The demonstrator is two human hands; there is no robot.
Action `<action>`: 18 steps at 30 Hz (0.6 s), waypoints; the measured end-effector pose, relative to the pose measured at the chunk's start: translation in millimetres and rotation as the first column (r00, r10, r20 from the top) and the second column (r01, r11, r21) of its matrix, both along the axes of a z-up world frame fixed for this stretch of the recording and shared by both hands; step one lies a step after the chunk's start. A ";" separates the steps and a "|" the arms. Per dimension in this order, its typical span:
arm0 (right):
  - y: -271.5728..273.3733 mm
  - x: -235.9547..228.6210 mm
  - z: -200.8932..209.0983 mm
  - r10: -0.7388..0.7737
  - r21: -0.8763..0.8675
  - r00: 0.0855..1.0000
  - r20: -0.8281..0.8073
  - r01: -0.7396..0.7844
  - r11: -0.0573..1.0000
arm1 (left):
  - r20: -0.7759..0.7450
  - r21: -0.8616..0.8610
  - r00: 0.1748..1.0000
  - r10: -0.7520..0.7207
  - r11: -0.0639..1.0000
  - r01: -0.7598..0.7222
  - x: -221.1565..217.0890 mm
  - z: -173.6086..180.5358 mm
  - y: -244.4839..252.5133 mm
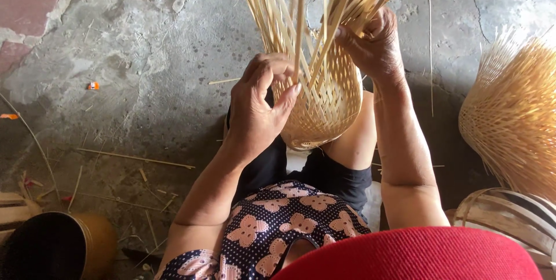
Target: The person weaves a basket by hand, interlacing thin bamboo strips to form the body. They bend and tuck the vertical spokes into the structure, rotating the basket while working.
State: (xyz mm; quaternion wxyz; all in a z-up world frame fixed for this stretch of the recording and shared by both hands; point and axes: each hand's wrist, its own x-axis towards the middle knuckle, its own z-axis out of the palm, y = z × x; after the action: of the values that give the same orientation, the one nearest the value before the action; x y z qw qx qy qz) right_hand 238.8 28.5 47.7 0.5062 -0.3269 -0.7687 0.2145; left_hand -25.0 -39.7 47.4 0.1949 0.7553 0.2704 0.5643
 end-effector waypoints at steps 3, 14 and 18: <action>0.1 -0.5 1.7 -0.031 0.028 0.999 -0.005 0.032 0.999 | 0.024 0.066 1.000 0.005 0.998 -0.007 4.9 -2.0 4.0; -2.5 -6.6 10.4 0.083 0.016 0.995 -0.054 -0.082 0.997 | 0.108 -0.150 0.973 -0.204 0.964 0.219 7.6 -8.1 11.1; -9.0 -12.4 18.2 0.003 -0.011 0.999 -0.042 -0.003 1.000 | 0.183 -0.319 0.929 -0.320 0.875 0.364 6.1 -24.1 20.1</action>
State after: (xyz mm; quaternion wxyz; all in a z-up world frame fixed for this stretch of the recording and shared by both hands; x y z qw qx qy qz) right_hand 226.4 19.5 65.9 0.5201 -0.3240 -0.7571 0.2266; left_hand -19.0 -19.6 23.4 0.4383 0.7082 0.2148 0.5101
